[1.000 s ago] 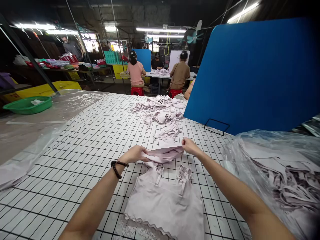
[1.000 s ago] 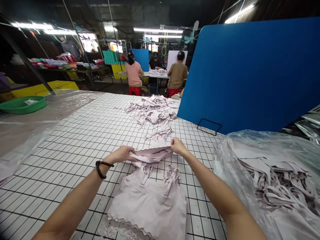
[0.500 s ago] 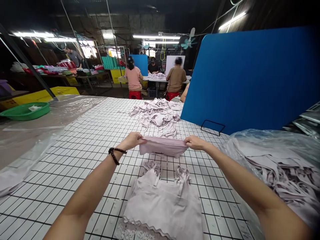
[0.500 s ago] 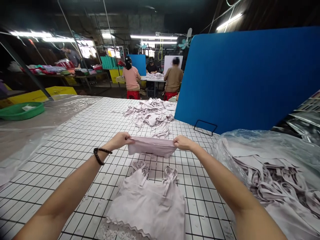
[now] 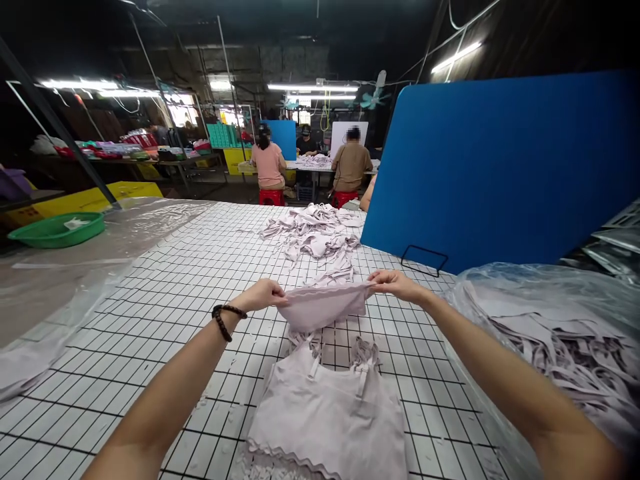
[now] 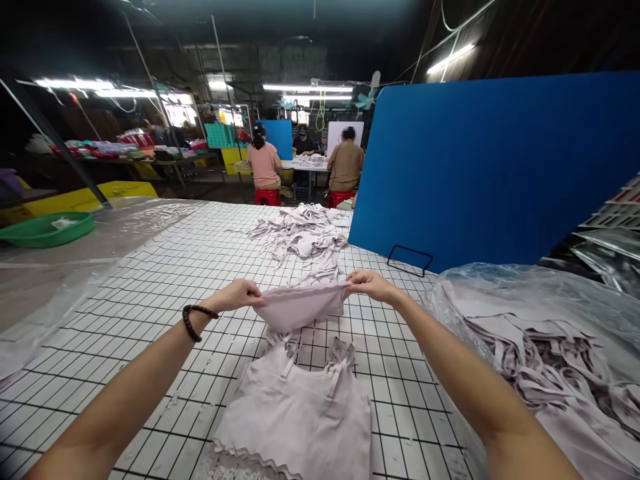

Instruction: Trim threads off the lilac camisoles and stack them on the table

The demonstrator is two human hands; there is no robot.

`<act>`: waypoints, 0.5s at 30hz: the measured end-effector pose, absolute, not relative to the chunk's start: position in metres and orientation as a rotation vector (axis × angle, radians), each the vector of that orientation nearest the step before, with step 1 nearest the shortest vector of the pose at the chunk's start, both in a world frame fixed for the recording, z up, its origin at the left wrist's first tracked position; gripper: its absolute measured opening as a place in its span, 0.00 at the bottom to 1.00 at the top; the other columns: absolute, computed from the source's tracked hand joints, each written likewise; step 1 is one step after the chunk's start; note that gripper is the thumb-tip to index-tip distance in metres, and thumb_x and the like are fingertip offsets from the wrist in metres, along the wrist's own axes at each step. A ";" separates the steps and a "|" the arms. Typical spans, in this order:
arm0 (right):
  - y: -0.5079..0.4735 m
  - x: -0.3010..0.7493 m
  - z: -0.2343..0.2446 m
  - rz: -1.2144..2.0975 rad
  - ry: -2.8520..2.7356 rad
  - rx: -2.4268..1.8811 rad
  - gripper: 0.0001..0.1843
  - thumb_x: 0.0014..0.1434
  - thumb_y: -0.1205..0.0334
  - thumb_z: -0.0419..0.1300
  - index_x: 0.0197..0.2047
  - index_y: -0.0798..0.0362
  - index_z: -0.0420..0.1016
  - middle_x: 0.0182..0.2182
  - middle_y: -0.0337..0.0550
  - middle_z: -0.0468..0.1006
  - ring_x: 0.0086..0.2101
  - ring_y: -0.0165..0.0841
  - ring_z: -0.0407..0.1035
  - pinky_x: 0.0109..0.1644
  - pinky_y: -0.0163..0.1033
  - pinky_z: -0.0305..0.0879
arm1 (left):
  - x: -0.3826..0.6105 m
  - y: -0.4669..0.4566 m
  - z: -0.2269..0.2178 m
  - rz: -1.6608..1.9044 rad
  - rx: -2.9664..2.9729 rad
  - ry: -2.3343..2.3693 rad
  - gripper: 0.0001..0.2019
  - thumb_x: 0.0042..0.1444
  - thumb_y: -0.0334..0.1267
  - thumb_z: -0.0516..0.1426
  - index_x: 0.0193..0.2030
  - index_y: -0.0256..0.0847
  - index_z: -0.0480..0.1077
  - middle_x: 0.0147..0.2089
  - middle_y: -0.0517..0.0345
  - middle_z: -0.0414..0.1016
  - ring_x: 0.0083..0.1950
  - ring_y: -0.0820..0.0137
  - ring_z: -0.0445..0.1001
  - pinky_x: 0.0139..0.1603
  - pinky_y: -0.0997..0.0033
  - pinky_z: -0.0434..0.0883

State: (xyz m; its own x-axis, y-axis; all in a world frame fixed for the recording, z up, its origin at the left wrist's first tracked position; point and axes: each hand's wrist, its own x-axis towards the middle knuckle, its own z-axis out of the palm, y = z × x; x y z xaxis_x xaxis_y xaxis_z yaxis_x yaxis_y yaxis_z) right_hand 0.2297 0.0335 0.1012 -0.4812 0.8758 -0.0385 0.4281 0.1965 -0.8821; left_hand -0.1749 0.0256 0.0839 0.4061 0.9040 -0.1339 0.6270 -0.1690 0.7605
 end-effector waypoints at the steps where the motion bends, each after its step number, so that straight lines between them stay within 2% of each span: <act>1: 0.033 0.231 0.105 1.266 -1.983 -1.203 0.21 0.45 0.44 0.66 0.30 0.55 0.78 0.44 0.48 0.70 0.36 0.33 0.66 0.38 0.38 0.63 | -0.177 0.024 0.082 0.428 1.927 1.311 0.18 0.37 0.55 0.65 0.24 0.41 0.75 0.26 0.57 0.74 0.28 0.69 0.69 0.26 0.73 0.62; 5: 0.028 0.233 0.117 1.335 -2.071 -1.196 0.19 0.47 0.47 0.65 0.25 0.56 0.72 0.43 0.46 0.71 0.33 0.30 0.64 0.36 0.36 0.61 | -0.179 0.017 0.075 0.422 2.049 1.305 0.19 0.37 0.56 0.64 0.17 0.41 0.72 0.24 0.56 0.70 0.25 0.71 0.66 0.25 0.73 0.60; 9: 0.023 0.229 0.120 1.249 -2.153 -1.242 0.16 0.50 0.50 0.63 0.24 0.55 0.69 0.38 0.44 0.72 0.34 0.31 0.64 0.36 0.35 0.60 | -0.177 0.013 0.075 0.427 2.139 1.311 0.20 0.44 0.58 0.60 0.20 0.41 0.74 0.35 0.52 0.72 0.31 0.68 0.68 0.30 0.71 0.63; 12: 0.023 0.229 0.120 1.139 -2.189 -1.330 0.16 0.51 0.49 0.62 0.25 0.54 0.69 0.31 0.41 0.72 0.30 0.30 0.64 0.33 0.35 0.59 | -0.176 0.014 0.077 0.458 2.180 1.296 0.19 0.47 0.58 0.58 0.24 0.42 0.76 0.42 0.52 0.73 0.39 0.65 0.70 0.37 0.70 0.65; 15: 0.025 0.232 0.121 1.036 -2.158 -1.393 0.18 0.50 0.46 0.61 0.26 0.54 0.70 0.25 0.39 0.70 0.27 0.29 0.62 0.29 0.35 0.57 | -0.176 0.015 0.077 0.508 2.015 1.367 0.19 0.44 0.57 0.61 0.22 0.41 0.73 0.33 0.54 0.75 0.35 0.66 0.71 0.34 0.71 0.66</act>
